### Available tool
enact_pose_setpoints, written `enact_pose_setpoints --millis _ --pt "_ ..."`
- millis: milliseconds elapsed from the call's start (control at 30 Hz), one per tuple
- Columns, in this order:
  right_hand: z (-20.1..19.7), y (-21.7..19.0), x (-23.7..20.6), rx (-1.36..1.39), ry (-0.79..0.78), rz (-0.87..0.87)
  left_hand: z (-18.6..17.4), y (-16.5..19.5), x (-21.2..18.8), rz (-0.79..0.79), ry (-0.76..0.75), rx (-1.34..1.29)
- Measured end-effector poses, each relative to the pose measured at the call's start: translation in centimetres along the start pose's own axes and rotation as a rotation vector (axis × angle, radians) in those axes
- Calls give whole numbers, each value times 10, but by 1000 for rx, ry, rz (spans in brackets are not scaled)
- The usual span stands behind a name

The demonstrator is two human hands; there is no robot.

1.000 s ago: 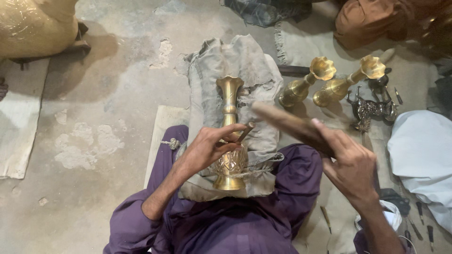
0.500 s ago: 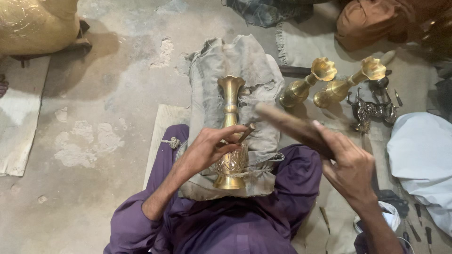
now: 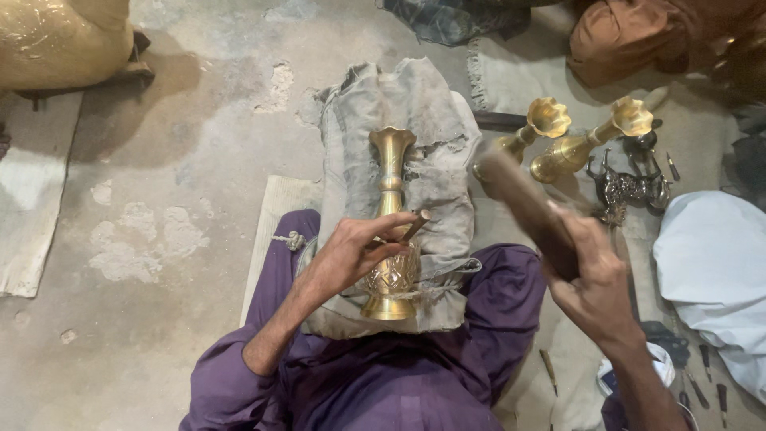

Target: The person sits on the floor holding a chisel against a brass vase resting on a cloth cushion, striking the chisel with a wooden mallet to carve a decorative pattern into the vase body. They reposition the chisel repeatedly around the pattern while hammering.

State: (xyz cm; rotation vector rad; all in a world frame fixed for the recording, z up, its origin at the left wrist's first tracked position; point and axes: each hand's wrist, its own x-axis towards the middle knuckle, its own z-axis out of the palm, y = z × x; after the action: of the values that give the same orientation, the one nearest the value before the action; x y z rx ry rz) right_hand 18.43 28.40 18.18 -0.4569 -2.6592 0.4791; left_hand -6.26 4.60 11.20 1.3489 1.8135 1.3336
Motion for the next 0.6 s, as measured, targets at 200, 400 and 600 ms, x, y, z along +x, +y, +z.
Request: enact_pose_setpoints --millis 200,400,600 --pt "2 5 5 -432 -159 14 1 2 2 -18 2 -20" --pt "2 3 1 -507 -246 78 -2 4 1 -26 7 -49" --pt "5 7 -3 -430 -246 9 0 0 2 -46 -7 -25"
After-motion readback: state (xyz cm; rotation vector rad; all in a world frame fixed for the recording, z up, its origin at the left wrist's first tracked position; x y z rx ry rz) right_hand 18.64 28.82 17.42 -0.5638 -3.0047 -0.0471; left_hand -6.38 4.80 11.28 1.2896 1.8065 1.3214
